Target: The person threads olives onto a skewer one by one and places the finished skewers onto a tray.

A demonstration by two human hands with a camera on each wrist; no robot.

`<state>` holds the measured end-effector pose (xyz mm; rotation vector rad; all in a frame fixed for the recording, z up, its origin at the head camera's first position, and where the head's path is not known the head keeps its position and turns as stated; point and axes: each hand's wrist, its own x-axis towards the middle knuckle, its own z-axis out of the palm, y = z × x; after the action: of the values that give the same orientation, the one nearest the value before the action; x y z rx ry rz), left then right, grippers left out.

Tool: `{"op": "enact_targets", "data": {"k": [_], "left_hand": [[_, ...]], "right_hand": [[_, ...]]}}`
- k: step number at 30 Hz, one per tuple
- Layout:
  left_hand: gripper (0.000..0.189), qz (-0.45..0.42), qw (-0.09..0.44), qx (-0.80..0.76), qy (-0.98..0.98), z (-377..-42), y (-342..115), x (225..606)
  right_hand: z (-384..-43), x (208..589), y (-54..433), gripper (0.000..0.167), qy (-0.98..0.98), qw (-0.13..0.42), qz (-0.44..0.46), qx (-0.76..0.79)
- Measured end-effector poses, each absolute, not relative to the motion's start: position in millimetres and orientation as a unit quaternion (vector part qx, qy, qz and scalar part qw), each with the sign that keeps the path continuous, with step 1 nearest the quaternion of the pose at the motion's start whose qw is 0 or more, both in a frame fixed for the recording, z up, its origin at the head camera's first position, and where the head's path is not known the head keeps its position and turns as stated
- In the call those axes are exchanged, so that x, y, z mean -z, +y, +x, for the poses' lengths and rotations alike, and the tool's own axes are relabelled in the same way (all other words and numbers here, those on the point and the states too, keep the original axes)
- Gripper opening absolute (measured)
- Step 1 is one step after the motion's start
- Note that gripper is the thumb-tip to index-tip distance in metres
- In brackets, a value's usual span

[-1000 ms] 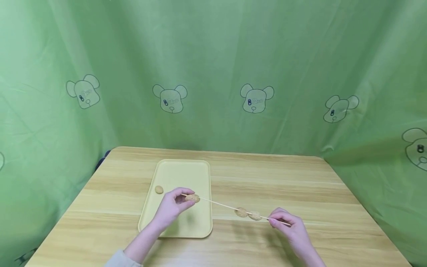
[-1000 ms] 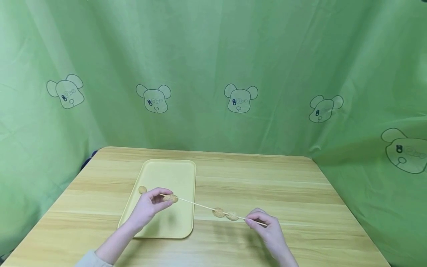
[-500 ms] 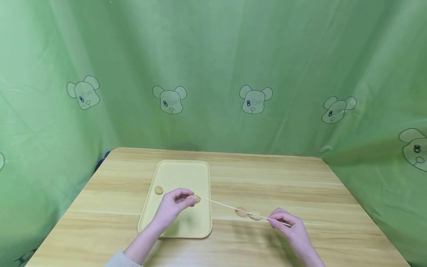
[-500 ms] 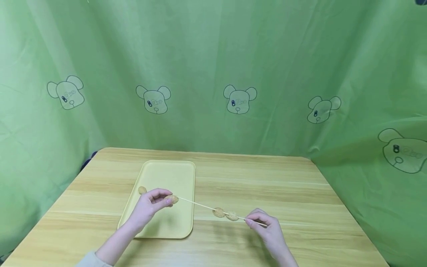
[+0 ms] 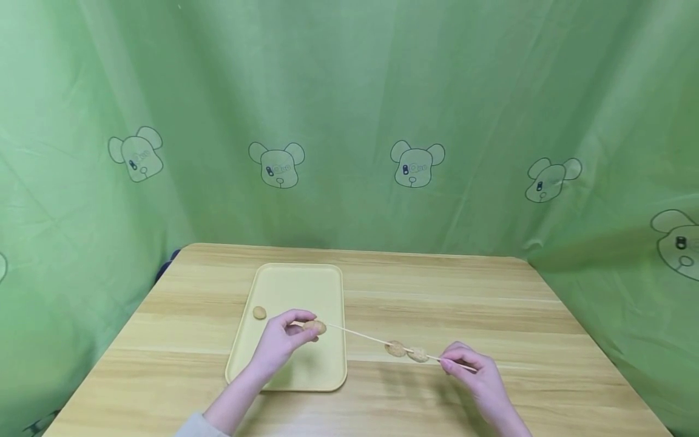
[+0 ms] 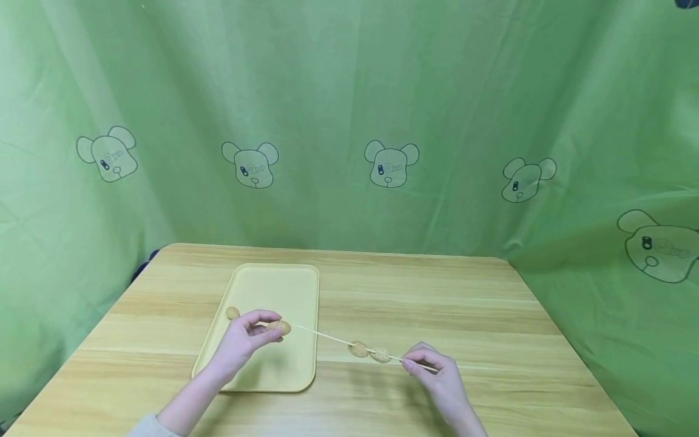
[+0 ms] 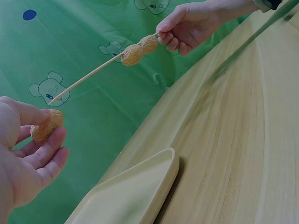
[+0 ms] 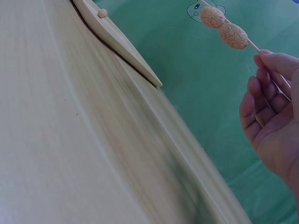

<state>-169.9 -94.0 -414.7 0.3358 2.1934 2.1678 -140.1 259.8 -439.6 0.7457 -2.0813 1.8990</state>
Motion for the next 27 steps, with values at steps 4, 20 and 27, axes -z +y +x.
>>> {"op": "enact_targets", "data": {"k": [4, 20, 27], "left_hand": [[0.036, 0.109, 0.015, -0.692, 0.713, -169.2, -93.8, 414.4], [0.023, 0.123, -0.022, -0.669, 0.733, -170.2, -94.2, 416.2], [0.033, 0.125, 0.000, -0.693, 0.710, -171.2, -95.2, 416.7]], "right_hand": [[-140.0, 440.2, 261.2, 0.006, -0.727, 0.103, 0.231, -0.638], [-141.3, 441.9, 261.9, 0.003, -0.737, 0.094, 0.226, -0.629], [-140.9, 442.7, 261.8, 0.012, -0.742, 0.100, 0.232, -0.621]]}}
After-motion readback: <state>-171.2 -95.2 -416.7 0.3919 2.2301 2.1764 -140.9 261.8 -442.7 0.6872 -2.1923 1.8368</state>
